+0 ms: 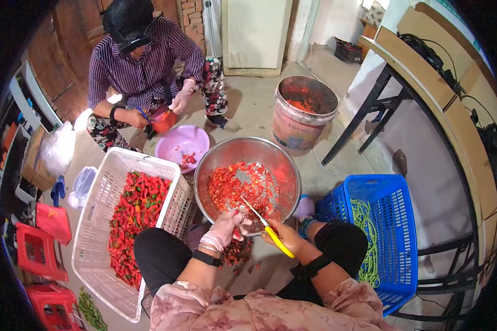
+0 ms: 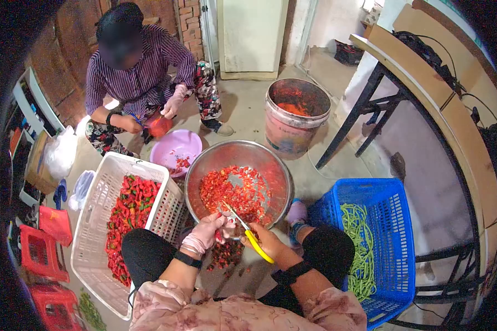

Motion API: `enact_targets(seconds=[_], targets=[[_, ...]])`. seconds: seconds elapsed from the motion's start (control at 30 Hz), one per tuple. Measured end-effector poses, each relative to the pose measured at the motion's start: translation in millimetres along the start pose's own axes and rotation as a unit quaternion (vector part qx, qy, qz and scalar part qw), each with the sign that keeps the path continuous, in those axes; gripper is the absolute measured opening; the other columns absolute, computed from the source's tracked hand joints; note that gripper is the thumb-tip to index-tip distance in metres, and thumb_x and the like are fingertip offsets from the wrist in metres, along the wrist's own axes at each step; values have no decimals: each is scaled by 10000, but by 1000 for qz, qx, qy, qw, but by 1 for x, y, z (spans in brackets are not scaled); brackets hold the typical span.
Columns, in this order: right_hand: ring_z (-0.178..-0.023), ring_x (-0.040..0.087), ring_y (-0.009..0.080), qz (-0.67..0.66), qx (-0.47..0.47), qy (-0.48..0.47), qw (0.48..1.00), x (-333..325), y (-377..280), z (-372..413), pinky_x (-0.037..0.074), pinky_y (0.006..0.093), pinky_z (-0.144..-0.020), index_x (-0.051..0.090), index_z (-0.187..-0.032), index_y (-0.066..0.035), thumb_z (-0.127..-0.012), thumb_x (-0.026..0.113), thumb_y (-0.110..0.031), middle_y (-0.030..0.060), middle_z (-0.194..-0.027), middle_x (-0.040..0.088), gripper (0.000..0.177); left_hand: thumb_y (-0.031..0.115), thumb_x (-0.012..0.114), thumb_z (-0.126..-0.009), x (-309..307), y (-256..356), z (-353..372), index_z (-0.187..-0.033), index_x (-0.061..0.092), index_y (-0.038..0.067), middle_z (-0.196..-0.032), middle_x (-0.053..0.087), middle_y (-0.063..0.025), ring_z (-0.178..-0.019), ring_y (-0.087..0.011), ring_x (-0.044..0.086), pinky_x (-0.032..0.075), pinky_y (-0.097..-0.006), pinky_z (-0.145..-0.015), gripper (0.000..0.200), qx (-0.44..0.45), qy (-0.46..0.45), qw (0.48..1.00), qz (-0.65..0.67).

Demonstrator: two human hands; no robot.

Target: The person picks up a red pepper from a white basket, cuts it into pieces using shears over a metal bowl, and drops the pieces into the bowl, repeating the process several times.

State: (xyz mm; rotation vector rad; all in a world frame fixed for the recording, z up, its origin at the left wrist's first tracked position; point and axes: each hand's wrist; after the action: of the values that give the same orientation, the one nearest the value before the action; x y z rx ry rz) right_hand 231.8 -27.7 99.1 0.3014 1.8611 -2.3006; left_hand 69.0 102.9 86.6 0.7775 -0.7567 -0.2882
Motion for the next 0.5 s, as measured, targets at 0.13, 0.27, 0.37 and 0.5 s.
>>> enact_targets(seconds=[0.13, 0.27, 0.37, 0.5], targets=[[-739, 444, 94, -19, -15, -17, 1000, -1, 2, 0, 393, 250, -662, 433, -1062, -21, -832, 582, -233, 27, -789, 468, 346, 173, 467, -886, 0, 6, 4, -969, 520, 63, -708, 567, -50, -395, -86, 407, 304, -197, -312, 148, -25, -16, 997, -72], [-729, 438, 97, -2, -33, -23, 999, -4, -14, 6, 390, 256, -658, 430, -1064, -16, -826, 588, -253, 26, -778, 460, 371, 182, 497, -871, -6, 4, -1, -871, 510, 62, -669, 539, -47, -360, -87, 379, 293, -223, -300, 120, -23, -34, 998, -43], [-744, 442, 105, 12, 3, -53, 999, -5, -16, 6, 392, 262, -669, 431, -1067, -12, -822, 593, -263, 32, -807, 478, 386, 179, 503, -867, -3, 8, 2, -831, 507, 60, -640, 509, -34, -364, -81, 365, 276, -209, -304, 125, -22, -36, 995, -87], [-726, 476, 124, 39, -2, -37, 999, -2, -25, 8, 411, 282, -662, 451, -1054, -20, -805, 614, -281, 64, -806, 529, 397, 159, 497, -868, -1, 9, 3, -851, 504, 59, -626, 499, -18, -374, -74, 360, 263, -191, -306, 101, -64, -48, 992, -96]])
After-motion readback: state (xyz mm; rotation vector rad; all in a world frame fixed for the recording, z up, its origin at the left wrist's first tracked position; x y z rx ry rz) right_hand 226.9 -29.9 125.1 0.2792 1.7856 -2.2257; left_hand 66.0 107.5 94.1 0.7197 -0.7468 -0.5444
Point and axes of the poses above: each hand's wrist, its own z-axis away from the middle knuckle, its own x-axis out of the palm, y = z × x
